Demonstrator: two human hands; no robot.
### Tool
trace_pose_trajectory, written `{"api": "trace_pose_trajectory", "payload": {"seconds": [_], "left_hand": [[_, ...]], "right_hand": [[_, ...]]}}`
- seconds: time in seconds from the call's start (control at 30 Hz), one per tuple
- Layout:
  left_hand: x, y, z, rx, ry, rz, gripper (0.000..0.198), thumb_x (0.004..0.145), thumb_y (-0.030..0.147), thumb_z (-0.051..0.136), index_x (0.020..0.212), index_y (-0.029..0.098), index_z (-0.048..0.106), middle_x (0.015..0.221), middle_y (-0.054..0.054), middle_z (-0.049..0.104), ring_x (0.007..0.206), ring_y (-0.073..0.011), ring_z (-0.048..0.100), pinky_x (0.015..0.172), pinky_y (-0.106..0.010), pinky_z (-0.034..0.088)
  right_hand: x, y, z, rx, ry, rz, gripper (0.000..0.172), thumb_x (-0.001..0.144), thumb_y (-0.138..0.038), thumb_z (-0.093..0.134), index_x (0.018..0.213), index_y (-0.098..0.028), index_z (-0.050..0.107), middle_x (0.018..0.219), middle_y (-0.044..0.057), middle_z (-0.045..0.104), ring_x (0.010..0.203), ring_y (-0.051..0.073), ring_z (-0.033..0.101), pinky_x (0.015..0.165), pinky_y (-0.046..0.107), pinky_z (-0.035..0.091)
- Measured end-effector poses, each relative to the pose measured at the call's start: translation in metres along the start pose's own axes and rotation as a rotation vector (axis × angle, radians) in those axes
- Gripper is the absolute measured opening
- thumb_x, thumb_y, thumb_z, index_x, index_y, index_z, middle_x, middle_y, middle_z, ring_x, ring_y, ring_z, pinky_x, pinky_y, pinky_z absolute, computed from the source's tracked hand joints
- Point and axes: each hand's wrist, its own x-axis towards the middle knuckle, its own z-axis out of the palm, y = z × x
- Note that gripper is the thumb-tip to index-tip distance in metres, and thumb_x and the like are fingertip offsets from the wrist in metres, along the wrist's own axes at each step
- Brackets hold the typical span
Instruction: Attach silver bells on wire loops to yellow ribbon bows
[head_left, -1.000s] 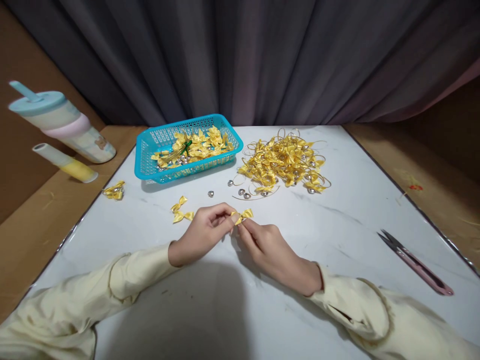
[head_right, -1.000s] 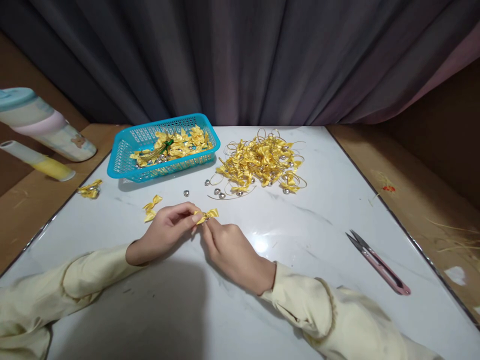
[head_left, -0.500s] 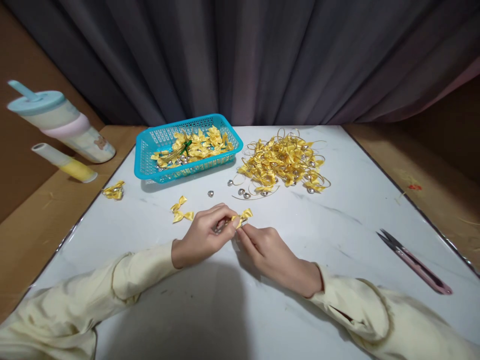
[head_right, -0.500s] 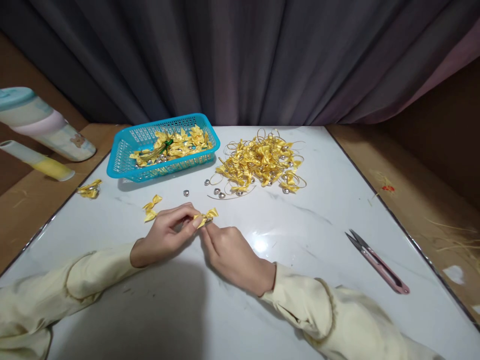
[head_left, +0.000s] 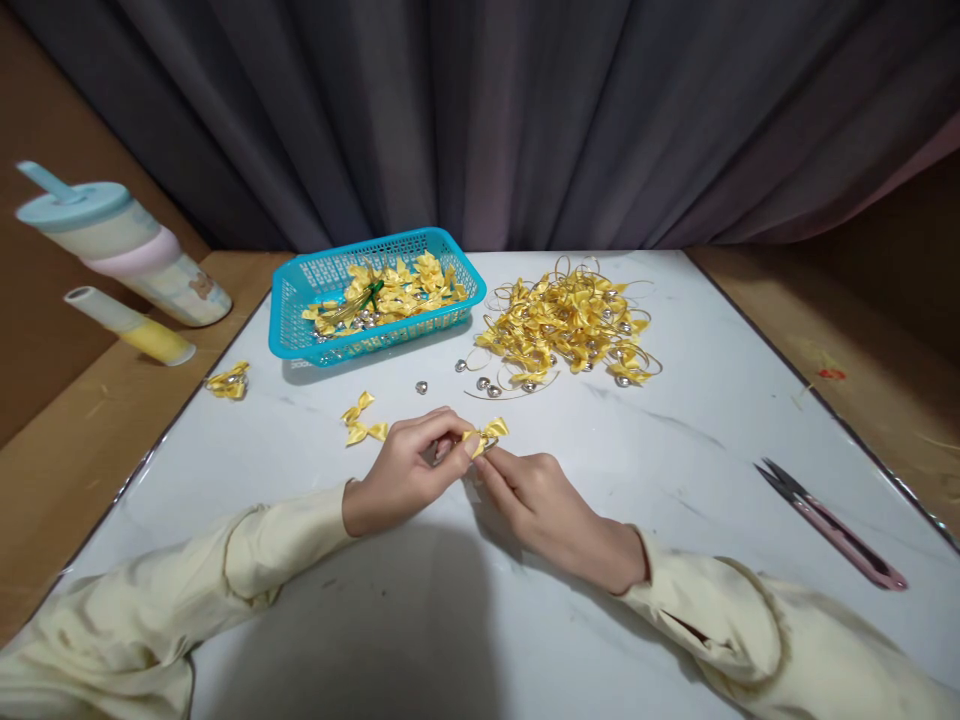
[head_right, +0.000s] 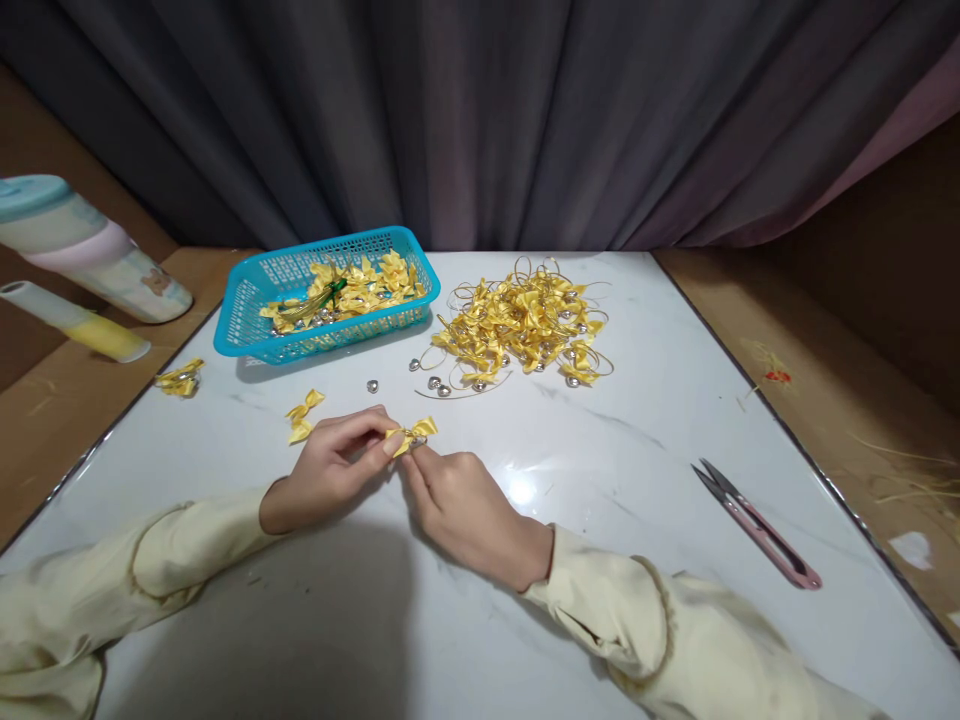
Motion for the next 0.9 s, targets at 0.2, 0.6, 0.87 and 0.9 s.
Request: {"api": "trace_pose_trajectory", "payload": {"seconds": [0.2,0.6,0.87,0.9], "left_hand": [[0.0001,0.0009,-0.0003,-0.022,-0.015,-0.011,0.018,0.085,0.026,0.049,0.074,0.015,0.057,0.063,0.001,0.049,0.057,-0.0097,0.043,0.055,-0.022,0.036],[0.0016,0.0032,-0.0018,-0.162,-0.097,-0.139,0.021,0.086,0.030,0.045,0.073,0.015,0.053,0.062,0.001,0.050,0.058,-0.0108,0.045,0.056,-0.023,0.036],[-0.0007,0.0006,0.0005,-0.183,-0.096,-0.176,0.028,0.090,0.031,0.035,0.071,0.016,0.049,0.065,0.000,0.047,0.063,-0.0123,0.044,0.061,-0.025,0.037],[-0.0010,-0.0003,0.0014,-0.180,-0.087,-0.174,0.029,0.091,0.031,0.034,0.070,0.016,0.048,0.065,0.000,0.047,0.063,-0.0121,0.043,0.060,-0.025,0.036]], "right_hand": [[0.0007,-0.0012,-0.0023,0.007,-0.015,-0.001,0.029,0.093,-0.024,0.030,0.073,-0.016,0.050,0.051,-0.004,0.042,0.042,0.008,0.036,0.046,0.021,0.026],[0.0002,0.0022,-0.0002,-0.092,-0.008,-0.059,0.031,0.094,-0.021,0.030,0.071,-0.016,0.049,0.052,-0.005,0.038,0.042,0.007,0.033,0.045,0.021,0.025],[0.0005,0.0019,-0.0003,-0.166,0.006,-0.094,0.031,0.094,-0.018,0.029,0.072,-0.015,0.051,0.054,-0.003,0.043,0.042,0.007,0.036,0.045,0.021,0.026],[0.0006,0.0020,-0.0003,-0.163,0.006,-0.094,0.031,0.094,-0.018,0.029,0.072,-0.015,0.051,0.054,-0.003,0.042,0.042,0.007,0.036,0.045,0.021,0.026]]}}
